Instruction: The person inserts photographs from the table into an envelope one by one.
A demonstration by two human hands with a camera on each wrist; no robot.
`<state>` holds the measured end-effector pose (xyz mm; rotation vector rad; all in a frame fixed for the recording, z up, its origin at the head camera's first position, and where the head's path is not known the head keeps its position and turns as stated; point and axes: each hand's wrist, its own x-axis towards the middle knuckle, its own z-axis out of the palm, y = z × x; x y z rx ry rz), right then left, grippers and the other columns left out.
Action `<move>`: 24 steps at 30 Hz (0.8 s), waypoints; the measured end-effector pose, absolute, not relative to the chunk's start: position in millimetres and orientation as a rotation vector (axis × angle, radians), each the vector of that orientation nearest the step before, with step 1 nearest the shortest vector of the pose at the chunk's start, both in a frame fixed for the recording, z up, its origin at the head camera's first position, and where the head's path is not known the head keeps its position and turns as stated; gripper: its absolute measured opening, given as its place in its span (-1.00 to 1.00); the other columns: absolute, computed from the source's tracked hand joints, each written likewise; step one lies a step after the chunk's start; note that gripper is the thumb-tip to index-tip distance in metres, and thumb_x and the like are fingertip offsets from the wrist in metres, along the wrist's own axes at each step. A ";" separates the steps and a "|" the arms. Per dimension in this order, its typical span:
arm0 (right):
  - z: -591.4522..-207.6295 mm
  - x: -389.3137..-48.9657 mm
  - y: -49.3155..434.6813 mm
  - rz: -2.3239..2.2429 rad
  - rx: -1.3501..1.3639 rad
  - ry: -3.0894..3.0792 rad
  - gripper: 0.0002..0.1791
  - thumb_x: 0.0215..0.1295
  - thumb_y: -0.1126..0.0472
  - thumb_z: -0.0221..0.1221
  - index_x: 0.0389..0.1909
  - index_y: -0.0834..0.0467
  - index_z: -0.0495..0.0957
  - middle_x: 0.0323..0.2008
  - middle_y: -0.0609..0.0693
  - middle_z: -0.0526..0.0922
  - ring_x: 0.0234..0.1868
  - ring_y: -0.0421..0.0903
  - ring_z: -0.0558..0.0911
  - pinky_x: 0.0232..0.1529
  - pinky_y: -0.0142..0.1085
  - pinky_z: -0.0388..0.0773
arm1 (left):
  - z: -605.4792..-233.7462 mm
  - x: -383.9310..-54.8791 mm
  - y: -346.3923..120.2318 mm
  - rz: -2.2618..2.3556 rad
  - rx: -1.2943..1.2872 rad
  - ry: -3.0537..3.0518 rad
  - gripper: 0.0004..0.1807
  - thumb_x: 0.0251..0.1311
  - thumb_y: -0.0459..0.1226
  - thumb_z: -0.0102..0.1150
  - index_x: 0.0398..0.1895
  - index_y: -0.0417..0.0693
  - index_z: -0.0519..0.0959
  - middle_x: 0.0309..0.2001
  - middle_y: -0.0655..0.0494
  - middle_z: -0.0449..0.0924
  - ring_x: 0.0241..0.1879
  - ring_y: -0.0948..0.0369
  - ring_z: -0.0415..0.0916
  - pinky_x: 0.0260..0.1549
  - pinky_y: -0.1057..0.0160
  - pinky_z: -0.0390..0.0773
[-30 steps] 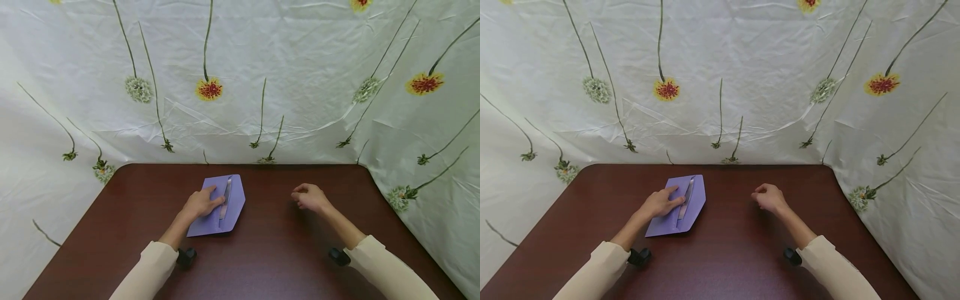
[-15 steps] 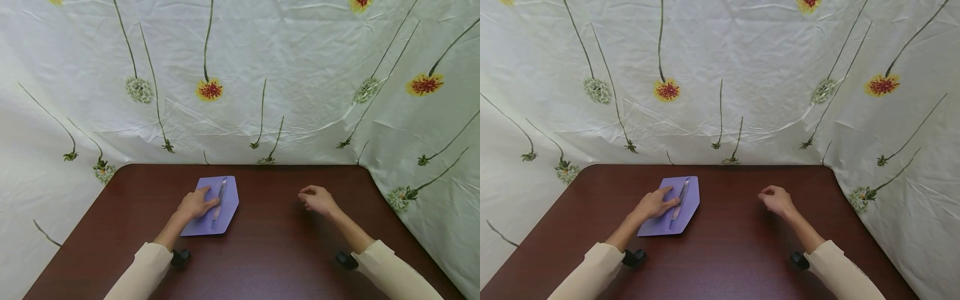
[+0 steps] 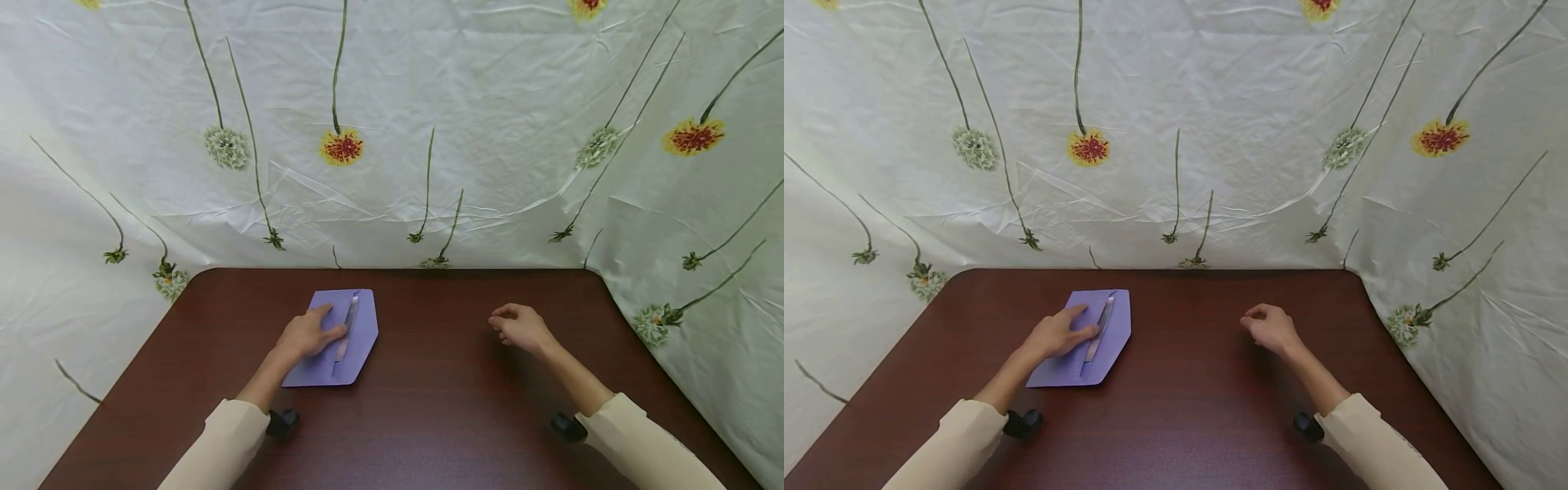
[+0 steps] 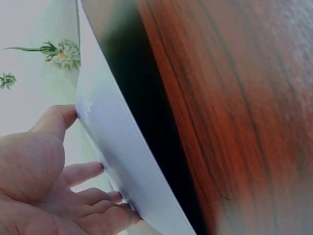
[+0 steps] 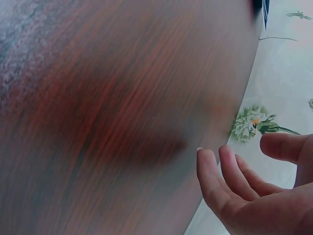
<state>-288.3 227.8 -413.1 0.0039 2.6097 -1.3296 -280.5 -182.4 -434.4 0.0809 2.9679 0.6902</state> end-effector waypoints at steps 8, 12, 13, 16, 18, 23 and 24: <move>-415.6 -288.7 228.4 -1.339 0.007 2.615 -0.62 0.48 0.17 0.12 0.13 0.37 0.54 -0.02 0.33 0.68 -0.17 0.06 0.69 -0.14 -0.18 0.70 | -434.8 -281.5 -181.7 0.686 0.087 2.957 -0.21 0.33 0.01 0.20 0.45 -0.33 0.31 0.34 -0.54 0.34 0.31 -0.38 0.37 0.22 -0.27 0.41; -416.4 -288.6 228.6 -1.343 0.007 2.617 -0.62 0.47 0.19 0.13 0.13 0.38 0.54 -0.03 0.33 0.69 -0.19 0.05 0.69 -0.16 -0.19 0.70 | -432.9 -281.4 -179.9 0.671 0.079 2.956 -0.21 0.32 0.01 0.21 0.44 -0.34 0.31 0.34 -0.57 0.33 0.30 -0.39 0.38 0.22 -0.28 0.42; -416.4 -288.4 228.6 -1.346 0.008 2.616 -0.63 0.47 0.19 0.13 0.12 0.38 0.54 -0.04 0.32 0.69 -0.19 0.05 0.69 -0.16 -0.19 0.70 | -432.5 -281.5 -179.8 0.663 0.075 2.955 -0.21 0.32 0.00 0.21 0.44 -0.34 0.32 0.33 -0.57 0.33 0.29 -0.39 0.38 0.21 -0.28 0.43; -416.6 -287.8 229.1 -1.332 0.008 2.625 -0.61 0.46 0.18 0.13 0.13 0.38 0.54 -0.05 0.32 0.70 -0.19 0.06 0.69 -0.16 -0.19 0.70 | -430.9 -281.1 -180.1 0.641 0.061 2.955 -0.23 0.32 -0.01 0.21 0.43 -0.33 0.33 0.31 -0.58 0.33 0.26 -0.40 0.41 0.19 -0.27 0.45; -416.5 -287.5 229.7 -1.299 0.006 2.654 -0.61 0.46 0.16 0.14 0.14 0.35 0.55 -0.07 0.30 0.71 -0.19 0.08 0.70 -0.17 -0.19 0.69 | -429.3 -280.8 -181.3 0.630 0.053 2.956 -0.25 0.32 -0.02 0.20 0.43 -0.32 0.34 0.30 -0.58 0.34 0.24 -0.40 0.42 0.17 -0.27 0.46; -416.0 -286.9 231.4 -1.110 -0.020 2.823 -0.59 0.44 0.10 0.14 0.14 0.28 0.57 -0.07 0.24 0.73 -0.12 0.11 0.70 -0.16 -0.09 0.62 | -424.2 -281.2 -189.6 0.617 0.063 2.978 -0.25 0.34 -0.01 0.17 0.43 -0.34 0.34 0.29 -0.56 0.37 0.23 -0.41 0.43 0.15 -0.27 0.47; -416.1 -286.8 232.0 -1.075 -0.034 2.859 -0.59 0.44 0.10 0.13 0.15 0.28 0.57 -0.06 0.23 0.73 -0.11 0.13 0.70 -0.15 -0.06 0.61 | -423.1 -281.6 -192.2 0.617 0.069 2.991 -0.26 0.35 -0.02 0.16 0.42 -0.36 0.34 0.29 -0.55 0.38 0.23 -0.40 0.43 0.15 -0.26 0.47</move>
